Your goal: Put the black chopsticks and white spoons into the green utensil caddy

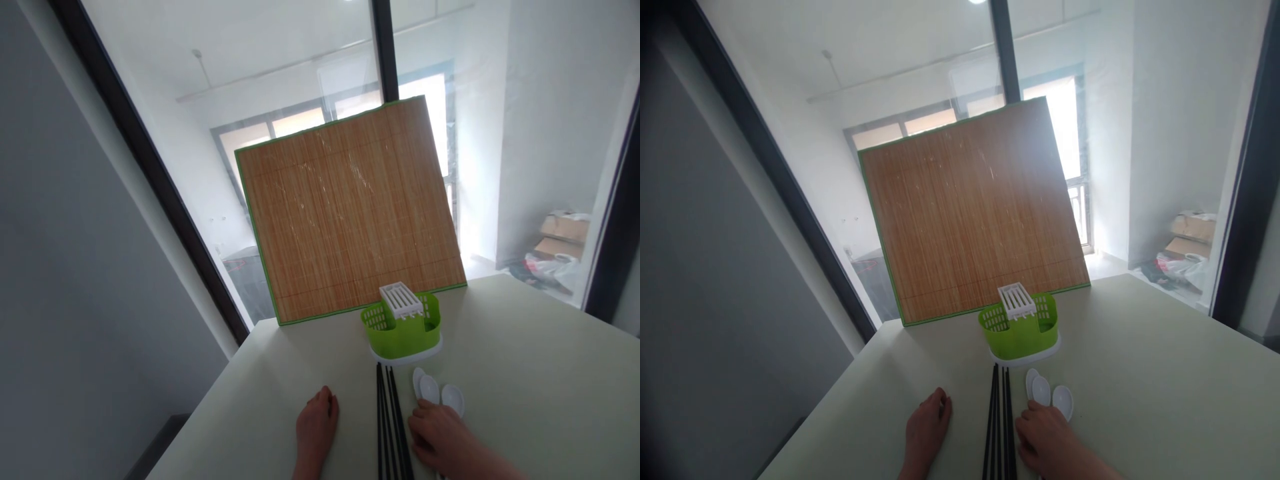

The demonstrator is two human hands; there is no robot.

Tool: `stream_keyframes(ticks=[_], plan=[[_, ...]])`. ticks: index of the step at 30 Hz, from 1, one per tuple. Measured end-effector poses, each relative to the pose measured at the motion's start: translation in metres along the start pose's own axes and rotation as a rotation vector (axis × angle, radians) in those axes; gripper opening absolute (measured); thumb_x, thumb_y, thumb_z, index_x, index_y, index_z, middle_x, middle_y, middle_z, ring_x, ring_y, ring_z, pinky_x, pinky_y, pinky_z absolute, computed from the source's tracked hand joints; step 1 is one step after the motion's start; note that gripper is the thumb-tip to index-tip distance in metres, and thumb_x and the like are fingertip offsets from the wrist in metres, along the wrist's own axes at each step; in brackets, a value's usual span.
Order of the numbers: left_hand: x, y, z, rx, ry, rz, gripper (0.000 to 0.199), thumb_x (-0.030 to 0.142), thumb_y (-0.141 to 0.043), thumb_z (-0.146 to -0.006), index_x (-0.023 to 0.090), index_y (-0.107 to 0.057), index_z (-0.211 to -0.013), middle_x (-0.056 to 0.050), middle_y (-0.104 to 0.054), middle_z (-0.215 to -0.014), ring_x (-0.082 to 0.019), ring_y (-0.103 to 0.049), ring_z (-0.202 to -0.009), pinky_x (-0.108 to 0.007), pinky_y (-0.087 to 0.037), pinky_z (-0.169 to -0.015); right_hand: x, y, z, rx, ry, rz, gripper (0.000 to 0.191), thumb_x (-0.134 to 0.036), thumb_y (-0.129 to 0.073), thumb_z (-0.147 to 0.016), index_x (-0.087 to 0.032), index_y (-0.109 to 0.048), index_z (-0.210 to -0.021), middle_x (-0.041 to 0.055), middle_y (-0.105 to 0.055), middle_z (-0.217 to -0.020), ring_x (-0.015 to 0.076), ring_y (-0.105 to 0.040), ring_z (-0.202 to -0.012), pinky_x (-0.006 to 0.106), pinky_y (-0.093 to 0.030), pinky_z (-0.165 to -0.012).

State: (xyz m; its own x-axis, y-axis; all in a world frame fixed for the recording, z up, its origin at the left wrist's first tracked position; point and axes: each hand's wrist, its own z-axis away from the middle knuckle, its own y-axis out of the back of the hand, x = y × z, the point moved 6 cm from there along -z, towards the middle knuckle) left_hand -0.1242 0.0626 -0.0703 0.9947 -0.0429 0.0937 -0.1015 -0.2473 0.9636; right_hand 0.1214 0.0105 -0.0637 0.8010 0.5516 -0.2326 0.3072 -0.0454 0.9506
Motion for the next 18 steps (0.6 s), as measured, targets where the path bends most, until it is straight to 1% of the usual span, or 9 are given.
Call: stream_keyframes(ticks=[3,5,7,10,12,13,15,16,18], plan=[[-0.001,0.002,-0.001,-0.004,0.008,0.002,0.030,0.032,-0.027,-0.091,0.019,-0.054,-0.088,-0.006,-0.064,-0.081,-0.020,-0.060,-0.076,-0.028,-0.035,-0.064,0.009,0.007,0.007,-0.006,0.008,0.000,0.005,-0.016,-0.055,-0.069,-0.020,-0.057,-0.069,0.0001,-0.063,-0.070,0.0179,-0.057,-0.076,0.026,-0.030,-0.060],[0.002,0.004,0.000,-0.015,0.015,0.023,0.030,0.032,-0.028,-0.091,0.018,-0.055,-0.088,-0.006,-0.064,-0.082,-0.020,-0.059,-0.077,-0.028,-0.035,-0.065,0.016,0.011,0.009,0.000,-0.025,0.035,0.006,-0.016,-0.054,-0.070,-0.020,-0.057,-0.069,0.0007,-0.063,-0.068,0.0185,-0.057,-0.075,0.026,-0.029,-0.060],[0.010,0.005,0.003,-0.037,0.024,0.076,0.030,0.033,-0.030,-0.091,0.019,-0.055,-0.086,-0.006,-0.064,-0.082,-0.019,-0.059,-0.078,-0.027,-0.035,-0.066,0.020,0.012,0.009,0.006,-0.081,0.084,0.006,-0.019,-0.055,-0.072,-0.020,-0.058,-0.067,0.0022,-0.063,-0.067,0.0198,-0.058,-0.074,0.027,-0.030,-0.059],[0.038,0.000,0.012,-0.068,-0.007,0.165,0.029,0.034,-0.032,-0.090,0.020,-0.057,-0.082,-0.004,-0.064,-0.079,-0.017,-0.059,-0.076,-0.026,-0.035,-0.066,0.016,0.010,0.004,0.039,-0.181,0.138,0.014,-0.031,-0.056,-0.077,-0.019,-0.061,-0.070,0.0056,-0.065,-0.069,0.0229,-0.060,-0.072,0.029,-0.032,-0.060],[0.064,-0.005,0.019,-0.078,-0.082,0.189,0.027,0.031,-0.035,-0.089,0.020,-0.057,-0.079,-0.004,-0.064,-0.079,-0.017,-0.058,-0.076,-0.026,-0.034,-0.066,0.006,0.007,0.000,0.079,-0.231,0.152,0.020,-0.038,-0.056,-0.079,-0.019,-0.063,-0.076,0.0076,-0.066,-0.073,0.0254,-0.061,-0.074,0.032,-0.034,-0.063],[0.076,-0.007,0.023,-0.083,-0.126,0.193,0.025,0.029,-0.036,-0.088,0.020,-0.058,-0.078,-0.004,-0.064,-0.080,-0.017,-0.057,-0.077,-0.027,-0.034,-0.067,0.001,0.005,-0.003,0.093,-0.248,0.155,0.021,-0.038,-0.057,-0.079,-0.018,-0.063,-0.080,0.0083,-0.067,-0.074,0.0263,-0.061,-0.074,0.032,-0.035,-0.063],[0.097,-0.012,0.029,-0.095,-0.196,0.199,0.022,0.025,-0.039,-0.086,0.020,-0.058,-0.078,-0.004,-0.064,-0.082,-0.017,-0.057,-0.078,-0.027,-0.034,-0.068,-0.007,0.001,-0.009,0.100,-0.284,0.159,0.019,-0.034,-0.056,-0.079,-0.017,-0.063,-0.084,0.0093,-0.067,-0.075,0.0269,-0.062,-0.073,0.033,-0.036,-0.062],[0.104,-0.013,0.031,-0.101,-0.216,0.200,0.020,0.024,-0.040,-0.085,0.020,-0.059,-0.078,-0.003,-0.064,-0.082,-0.017,-0.057,-0.079,-0.027,-0.034,-0.068,-0.009,-0.002,-0.011,0.094,-0.303,0.160,0.017,-0.030,-0.055,-0.079,-0.016,-0.063,-0.084,0.0094,-0.067,-0.074,0.0264,-0.063,-0.071,0.033,-0.036,-0.061],[0.112,-0.015,0.033,-0.107,-0.236,0.202,0.018,0.022,-0.042,-0.083,0.020,-0.059,-0.078,-0.003,-0.064,-0.082,-0.018,-0.057,-0.079,-0.027,-0.034,-0.067,-0.009,-0.005,-0.014,0.083,-0.336,0.160,0.014,-0.020,-0.051,-0.077,-0.016,-0.063,-0.082,0.0093,-0.067,-0.073,0.0256,-0.064,-0.069,0.032,-0.036,-0.058]])
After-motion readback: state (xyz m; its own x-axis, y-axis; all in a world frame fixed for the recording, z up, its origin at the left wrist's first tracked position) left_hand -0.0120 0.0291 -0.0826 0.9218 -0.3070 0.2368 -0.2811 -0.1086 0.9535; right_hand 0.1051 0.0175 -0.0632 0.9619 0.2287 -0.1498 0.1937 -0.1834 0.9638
